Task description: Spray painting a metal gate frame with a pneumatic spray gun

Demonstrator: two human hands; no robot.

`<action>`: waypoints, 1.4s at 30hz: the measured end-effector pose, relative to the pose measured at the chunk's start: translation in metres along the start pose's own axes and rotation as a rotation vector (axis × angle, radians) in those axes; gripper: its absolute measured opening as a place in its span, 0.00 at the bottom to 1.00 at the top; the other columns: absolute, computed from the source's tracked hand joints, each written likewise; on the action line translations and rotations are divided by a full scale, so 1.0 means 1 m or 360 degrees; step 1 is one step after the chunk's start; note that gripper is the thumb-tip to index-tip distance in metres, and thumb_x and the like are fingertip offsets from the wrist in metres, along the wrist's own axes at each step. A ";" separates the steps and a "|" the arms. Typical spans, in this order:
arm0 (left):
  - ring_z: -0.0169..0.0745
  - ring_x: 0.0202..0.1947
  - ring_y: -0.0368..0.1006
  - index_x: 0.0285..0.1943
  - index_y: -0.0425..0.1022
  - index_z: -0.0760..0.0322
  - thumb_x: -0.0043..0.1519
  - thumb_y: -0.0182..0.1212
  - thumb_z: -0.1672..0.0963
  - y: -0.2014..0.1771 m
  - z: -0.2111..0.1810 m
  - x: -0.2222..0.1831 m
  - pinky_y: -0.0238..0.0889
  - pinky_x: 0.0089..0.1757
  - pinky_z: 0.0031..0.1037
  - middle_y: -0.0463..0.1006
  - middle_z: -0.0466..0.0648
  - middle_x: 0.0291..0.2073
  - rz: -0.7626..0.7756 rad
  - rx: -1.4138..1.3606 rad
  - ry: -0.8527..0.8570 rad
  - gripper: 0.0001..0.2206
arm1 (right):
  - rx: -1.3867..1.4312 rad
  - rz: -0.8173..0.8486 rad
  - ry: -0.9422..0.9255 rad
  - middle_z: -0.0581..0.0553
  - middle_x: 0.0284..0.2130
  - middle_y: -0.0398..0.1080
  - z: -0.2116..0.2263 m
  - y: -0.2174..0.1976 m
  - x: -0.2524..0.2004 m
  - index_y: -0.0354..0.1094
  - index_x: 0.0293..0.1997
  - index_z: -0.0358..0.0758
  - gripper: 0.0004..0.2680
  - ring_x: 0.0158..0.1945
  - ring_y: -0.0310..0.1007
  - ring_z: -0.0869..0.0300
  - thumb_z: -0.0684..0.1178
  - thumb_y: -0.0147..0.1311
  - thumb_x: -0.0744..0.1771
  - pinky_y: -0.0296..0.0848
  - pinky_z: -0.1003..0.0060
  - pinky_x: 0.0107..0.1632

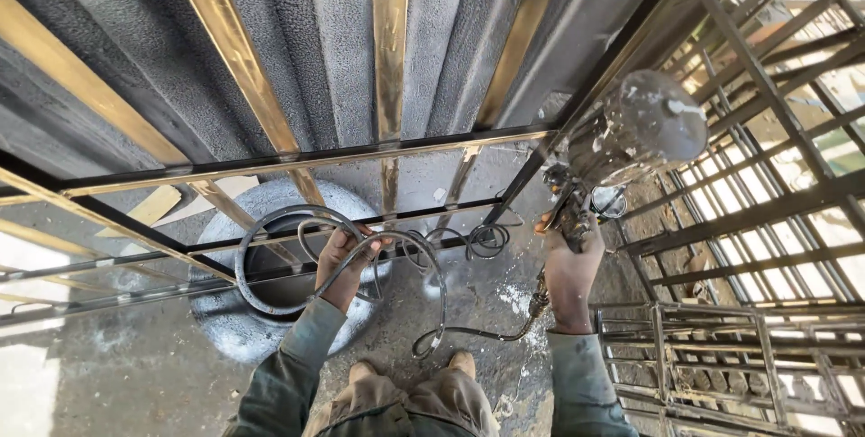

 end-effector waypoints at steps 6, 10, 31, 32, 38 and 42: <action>0.52 0.50 0.77 0.51 0.68 0.70 0.66 0.59 0.63 -0.005 -0.014 0.006 0.70 0.55 0.46 0.82 0.63 0.43 -0.0080 0.0000 -0.0098 0.07 | -0.0112 0.0103 0.0200 0.32 0.40 0.74 0.060 0.040 -0.012 0.63 0.62 0.29 0.18 0.40 0.76 0.51 0.26 0.48 0.65 0.77 0.56 0.50; 0.47 0.47 0.77 0.50 0.70 0.69 0.65 0.61 0.64 -0.009 -0.002 0.015 0.71 0.53 0.45 0.82 0.62 0.41 -0.0102 0.0132 -0.0001 0.07 | -0.0039 0.0302 0.0262 0.33 0.39 0.75 0.057 0.050 -0.017 0.65 0.59 0.29 0.16 0.38 0.78 0.52 0.27 0.48 0.65 0.78 0.56 0.52; 0.57 0.52 0.77 0.51 0.70 0.70 0.66 0.62 0.62 0.029 0.028 0.023 0.71 0.52 0.48 0.81 0.66 0.45 0.0073 0.0071 0.0017 0.09 | -0.0233 0.0176 0.0057 0.35 0.37 0.74 0.054 -0.007 0.062 0.64 0.56 0.28 0.14 0.34 0.76 0.56 0.28 0.48 0.65 0.80 0.62 0.45; 0.56 0.50 0.78 0.51 0.70 0.70 0.64 0.64 0.63 0.034 0.023 0.022 0.71 0.51 0.47 0.82 0.65 0.42 0.0037 0.0061 0.0001 0.09 | -0.0198 0.0139 0.0028 0.37 0.36 0.74 0.050 -0.009 0.066 0.65 0.55 0.30 0.15 0.34 0.76 0.57 0.27 0.48 0.64 0.80 0.63 0.44; 0.57 0.48 0.80 0.49 0.70 0.71 0.63 0.66 0.61 0.028 0.028 0.022 0.71 0.52 0.47 0.82 0.63 0.39 -0.0032 0.0127 -0.0003 0.10 | 0.0047 0.0166 0.0040 0.36 0.33 0.73 0.040 -0.002 0.052 0.65 0.51 0.27 0.14 0.33 0.76 0.57 0.25 0.47 0.62 0.81 0.65 0.42; 0.61 0.49 0.80 0.48 0.70 0.70 0.64 0.64 0.63 0.033 0.005 0.020 0.71 0.50 0.49 0.83 0.66 0.38 -0.0054 0.0196 -0.0001 0.08 | -0.0007 0.0334 0.0156 0.30 0.35 0.74 0.046 0.008 0.033 0.66 0.55 0.27 0.16 0.35 0.78 0.52 0.25 0.50 0.62 0.82 0.59 0.43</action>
Point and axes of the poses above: each hand's wrist, its own x-axis towards the middle knuckle, its own y-axis out of the palm, z = x × y, the point moved 1 cm from there along x, towards the middle knuckle
